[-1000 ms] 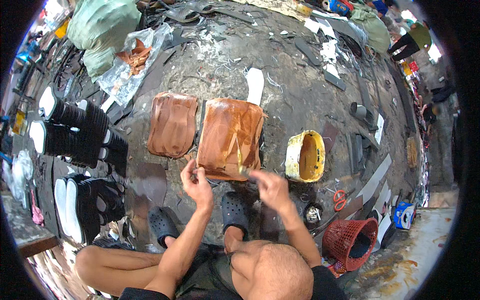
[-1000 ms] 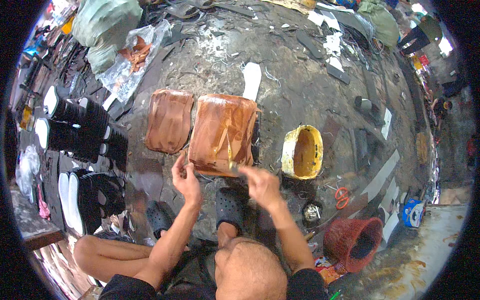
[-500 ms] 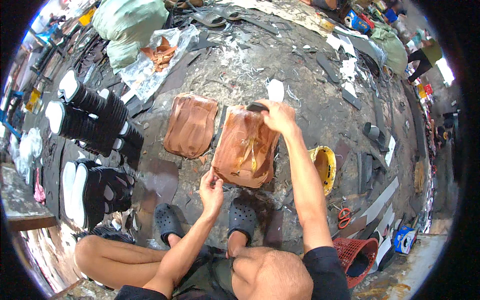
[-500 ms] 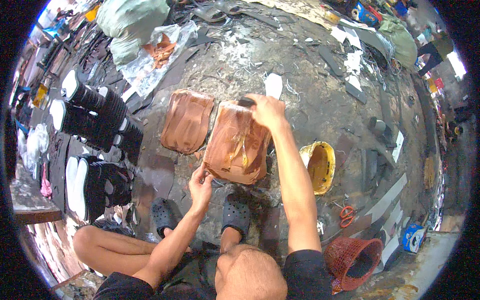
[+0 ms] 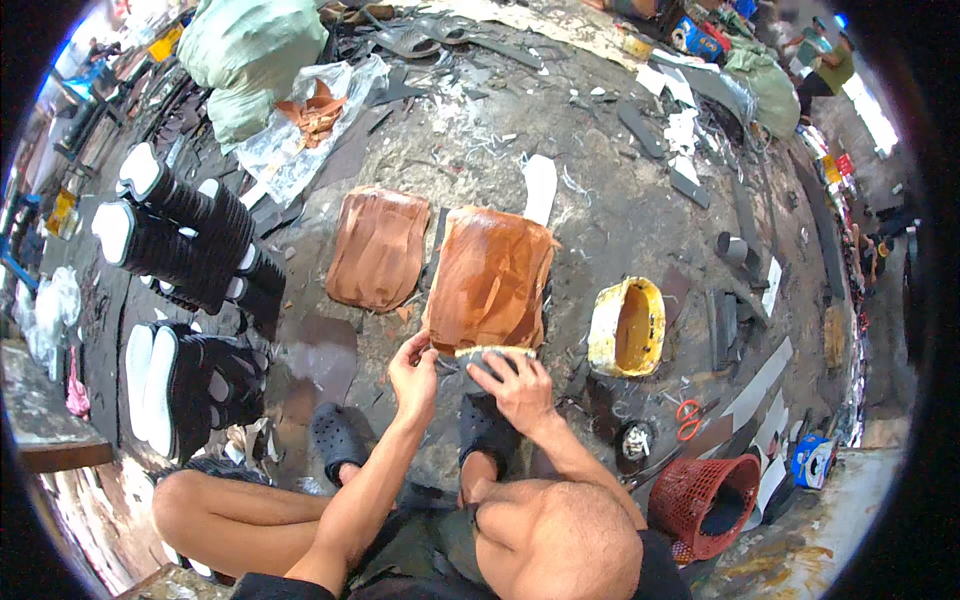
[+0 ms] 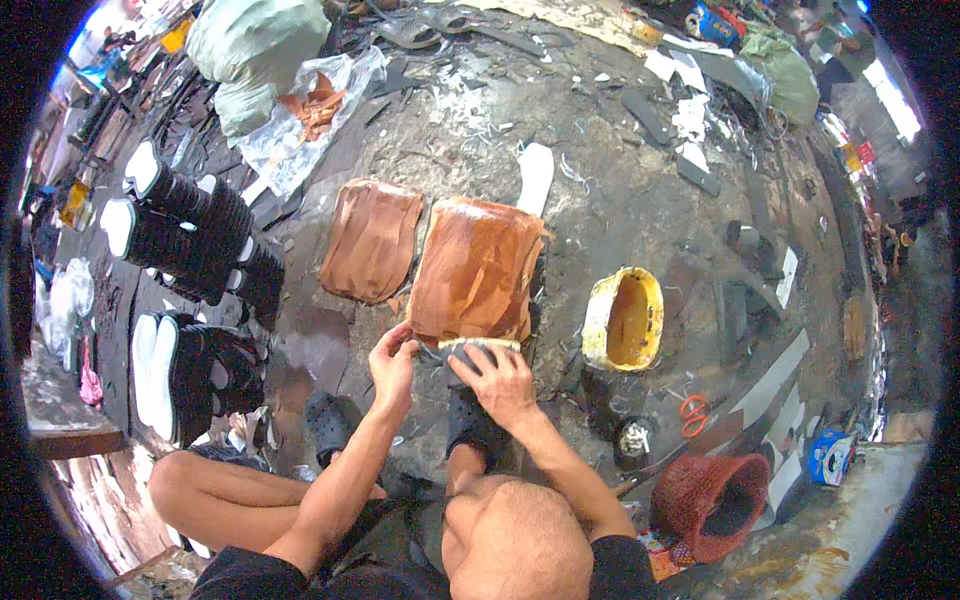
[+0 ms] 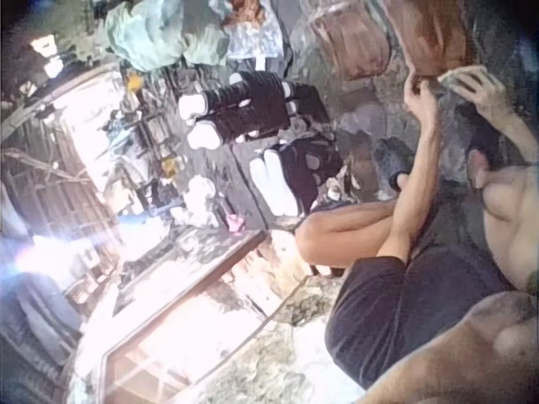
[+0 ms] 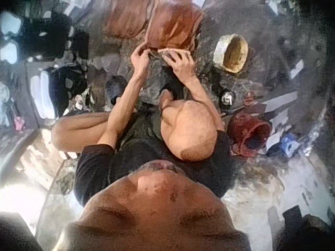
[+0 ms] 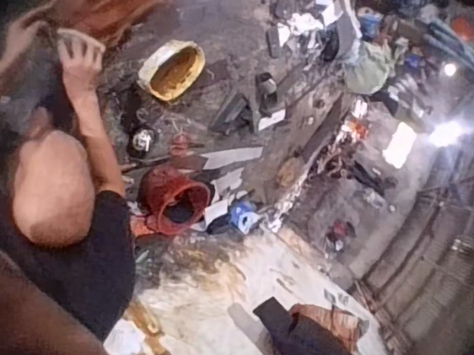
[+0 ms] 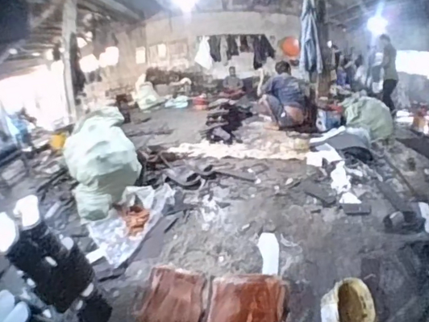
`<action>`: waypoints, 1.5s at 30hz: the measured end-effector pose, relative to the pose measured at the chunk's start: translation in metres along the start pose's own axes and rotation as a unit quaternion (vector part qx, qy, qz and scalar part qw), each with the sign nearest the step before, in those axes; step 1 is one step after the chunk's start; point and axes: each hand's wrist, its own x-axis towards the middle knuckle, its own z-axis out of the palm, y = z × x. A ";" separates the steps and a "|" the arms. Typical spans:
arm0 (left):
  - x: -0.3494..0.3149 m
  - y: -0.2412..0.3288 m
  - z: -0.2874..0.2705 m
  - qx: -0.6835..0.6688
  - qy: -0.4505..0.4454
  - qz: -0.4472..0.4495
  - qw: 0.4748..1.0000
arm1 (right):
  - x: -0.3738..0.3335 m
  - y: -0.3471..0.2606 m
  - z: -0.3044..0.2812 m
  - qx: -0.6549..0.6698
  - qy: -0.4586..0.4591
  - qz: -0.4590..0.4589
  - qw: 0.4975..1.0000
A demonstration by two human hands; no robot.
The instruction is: The person cuts brown leather pieces using red-handled scissors, stacks them, then applies glue from a yellow container with a brush to the surfaces of the leather pieces. The person works while sitting on the floor in a cluttered workshop.
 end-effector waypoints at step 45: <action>0.117 0.049 0.038 0.503 -0.076 0.250 0.824 | 0.156 0.089 -0.105 0.381 0.258 0.187 0.868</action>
